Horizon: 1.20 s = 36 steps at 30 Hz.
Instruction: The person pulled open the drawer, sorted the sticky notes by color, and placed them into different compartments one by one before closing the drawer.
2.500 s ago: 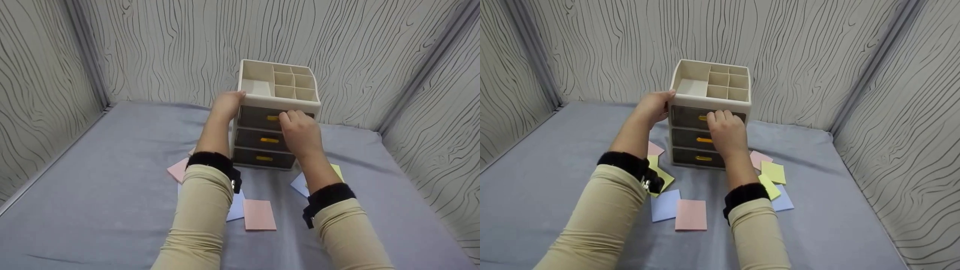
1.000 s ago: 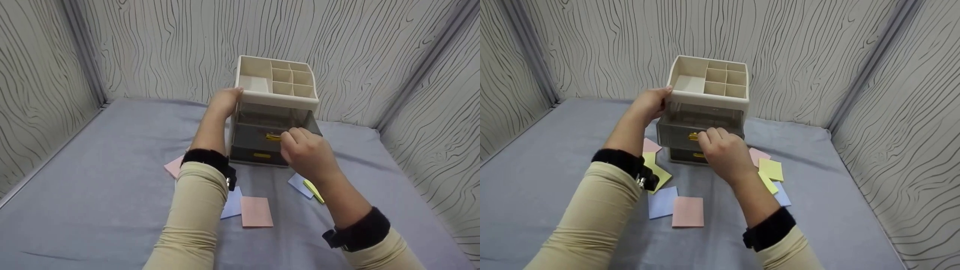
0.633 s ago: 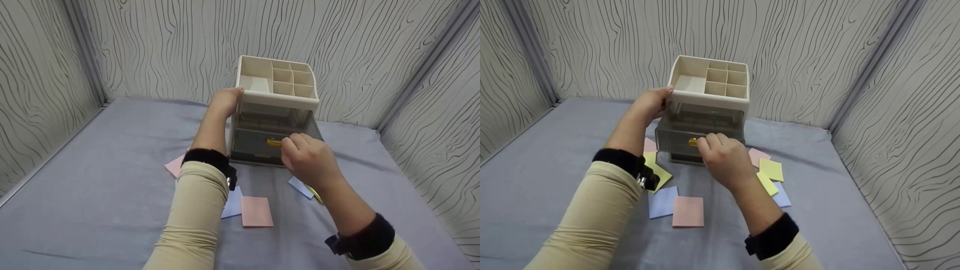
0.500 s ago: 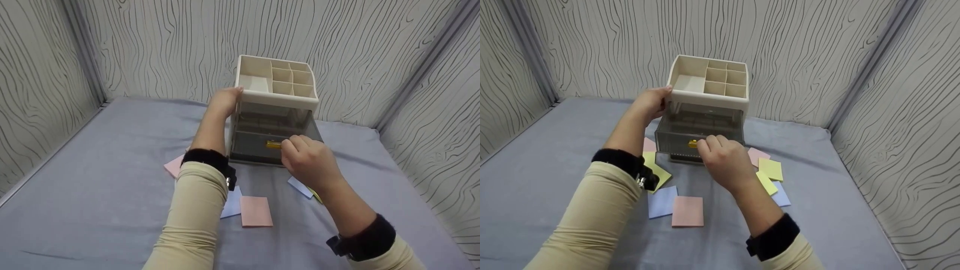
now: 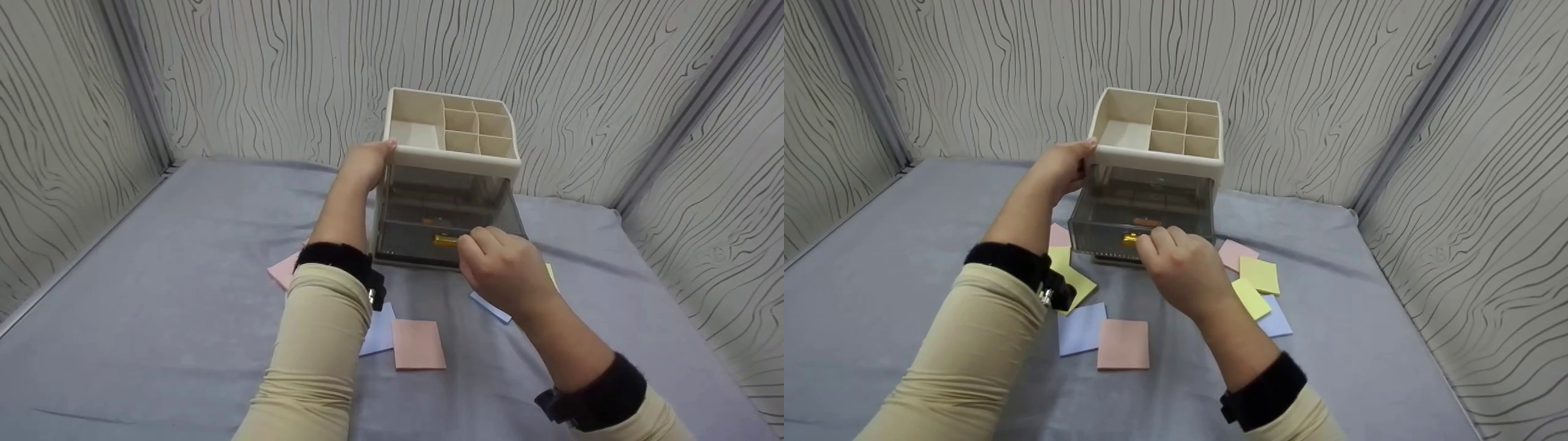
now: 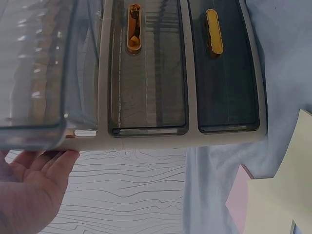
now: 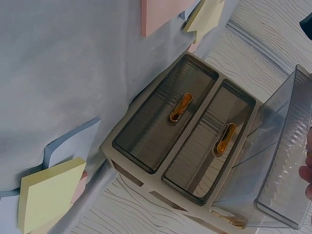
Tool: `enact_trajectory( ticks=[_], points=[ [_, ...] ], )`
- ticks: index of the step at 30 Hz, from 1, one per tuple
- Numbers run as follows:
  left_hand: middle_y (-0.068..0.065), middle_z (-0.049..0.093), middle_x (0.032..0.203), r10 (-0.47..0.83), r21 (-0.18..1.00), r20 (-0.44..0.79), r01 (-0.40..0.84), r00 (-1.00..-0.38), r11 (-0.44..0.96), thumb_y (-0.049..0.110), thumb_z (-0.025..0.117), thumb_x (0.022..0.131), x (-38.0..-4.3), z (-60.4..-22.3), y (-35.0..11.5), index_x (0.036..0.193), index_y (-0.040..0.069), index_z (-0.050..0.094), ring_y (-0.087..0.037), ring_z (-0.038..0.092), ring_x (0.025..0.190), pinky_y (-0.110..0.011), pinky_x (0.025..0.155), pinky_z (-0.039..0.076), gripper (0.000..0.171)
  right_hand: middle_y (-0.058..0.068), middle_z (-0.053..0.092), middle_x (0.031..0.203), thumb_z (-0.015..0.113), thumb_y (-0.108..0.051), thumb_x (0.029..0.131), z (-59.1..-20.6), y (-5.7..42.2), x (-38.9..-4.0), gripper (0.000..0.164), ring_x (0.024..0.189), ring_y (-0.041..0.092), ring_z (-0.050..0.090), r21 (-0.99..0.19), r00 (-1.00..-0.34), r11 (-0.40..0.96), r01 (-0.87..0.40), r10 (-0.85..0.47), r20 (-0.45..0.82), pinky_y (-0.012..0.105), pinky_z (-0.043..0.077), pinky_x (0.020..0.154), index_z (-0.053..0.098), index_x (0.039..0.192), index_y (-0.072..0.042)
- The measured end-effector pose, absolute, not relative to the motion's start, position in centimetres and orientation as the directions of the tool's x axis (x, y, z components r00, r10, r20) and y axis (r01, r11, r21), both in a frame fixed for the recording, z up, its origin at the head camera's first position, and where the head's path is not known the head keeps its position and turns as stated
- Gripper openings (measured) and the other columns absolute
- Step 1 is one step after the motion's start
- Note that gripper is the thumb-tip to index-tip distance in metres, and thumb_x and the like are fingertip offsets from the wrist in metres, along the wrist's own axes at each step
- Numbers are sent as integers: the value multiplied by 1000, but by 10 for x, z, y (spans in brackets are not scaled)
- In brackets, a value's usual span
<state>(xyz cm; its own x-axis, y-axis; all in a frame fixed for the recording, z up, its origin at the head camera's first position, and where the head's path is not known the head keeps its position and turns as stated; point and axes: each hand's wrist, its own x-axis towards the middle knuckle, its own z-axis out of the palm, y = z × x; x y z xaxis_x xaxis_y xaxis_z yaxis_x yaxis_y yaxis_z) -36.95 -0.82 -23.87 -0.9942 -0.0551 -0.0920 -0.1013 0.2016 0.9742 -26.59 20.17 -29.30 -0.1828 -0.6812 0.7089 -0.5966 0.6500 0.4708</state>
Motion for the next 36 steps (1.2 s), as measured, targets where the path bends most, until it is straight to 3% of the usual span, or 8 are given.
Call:
enact_trajectory(
  ticks=[10, 13, 16, 22, 28, 32, 36],
  points=[
    [-2, 44, 128, -46, 978, -77, -85, -996, 189, 45, 42, 86, -368, -239, -10, 124, 20, 49, -22, 37, 119, -43, 97, 26, 46, 2, 43, 58, 45, -9, 77, -286, 210, -264, 10, 47, 15, 40, 437, -154, 591, -678, -696, 701, 29, 36, 37, 50, 70, -4],
    [-2, 44, 128, -47, 975, -66, -74, -997, 207, 45, 42, 86, -369, -240, -10, 124, 19, 48, -22, 36, 120, -44, 97, 25, 46, 3, 47, 60, 47, -10, 74, -283, 216, -265, 11, 47, 15, 43, 375, -132, 602, -704, -631, 764, 30, 37, 38, 54, 78, -2],
    [-2, 45, 128, -52, 975, -59, -68, -997, 211, 44, 42, 87, -368, -240, -9, 123, 19, 49, -23, 36, 120, -45, 97, 25, 45, 3, 49, 61, 47, -10, 72, -282, 225, -268, 17, 47, 14, 44, 264, -159, 655, -708, -512, 844, 31, 36, 37, 54, 85, -1],
    [-2, 45, 127, -67, 969, -60, -74, -996, 234, 46, 41, 86, -368, -241, -10, 123, 20, 50, -23, 37, 119, -47, 97, 25, 46, 6, 49, 68, 45, -11, 79, -280, 252, -276, 25, 58, 10, 42, -114, -377, 747, -655, -192, 906, 25, 34, 51, 49, 102, -1],
    [-2, 45, 127, -72, 968, -63, -78, -995, 238, 49, 41, 85, -367, -242, -10, 122, 19, 50, -23, 37, 119, -47, 97, 24, 48, 1, 49, 78, 46, -21, 85, -288, 276, -289, 25, 67, 8, 41, -446, -650, 788, -425, 77, 756, 21, 34, 58, 48, 107, -9],
    [-1, 46, 126, -73, 968, -67, -83, -995, 235, 49, 41, 85, -365, -241, -10, 122, 19, 50, -23, 37, 119, -48, 97, 24, 48, 4, 52, 81, 51, -25, 85, -296, 289, -299, 24, 72, 16, 46, -541, -796, 800, -259, 141, 589, 26, 37, 60, 51, 103, -9],
    [-2, 46, 126, -59, 975, -69, -80, -996, 210, 46, 42, 86, -366, -241, -10, 122, 18, 50, -23, 37, 119, -47, 97, 24, 47, 13, 54, 90, 53, -26, 84, -306, 301, -307, 29, 82, 27, 51, -532, -939, 839, -113, 85, 333, 37, 42, 67, 51, 103, -4]
  ],
)
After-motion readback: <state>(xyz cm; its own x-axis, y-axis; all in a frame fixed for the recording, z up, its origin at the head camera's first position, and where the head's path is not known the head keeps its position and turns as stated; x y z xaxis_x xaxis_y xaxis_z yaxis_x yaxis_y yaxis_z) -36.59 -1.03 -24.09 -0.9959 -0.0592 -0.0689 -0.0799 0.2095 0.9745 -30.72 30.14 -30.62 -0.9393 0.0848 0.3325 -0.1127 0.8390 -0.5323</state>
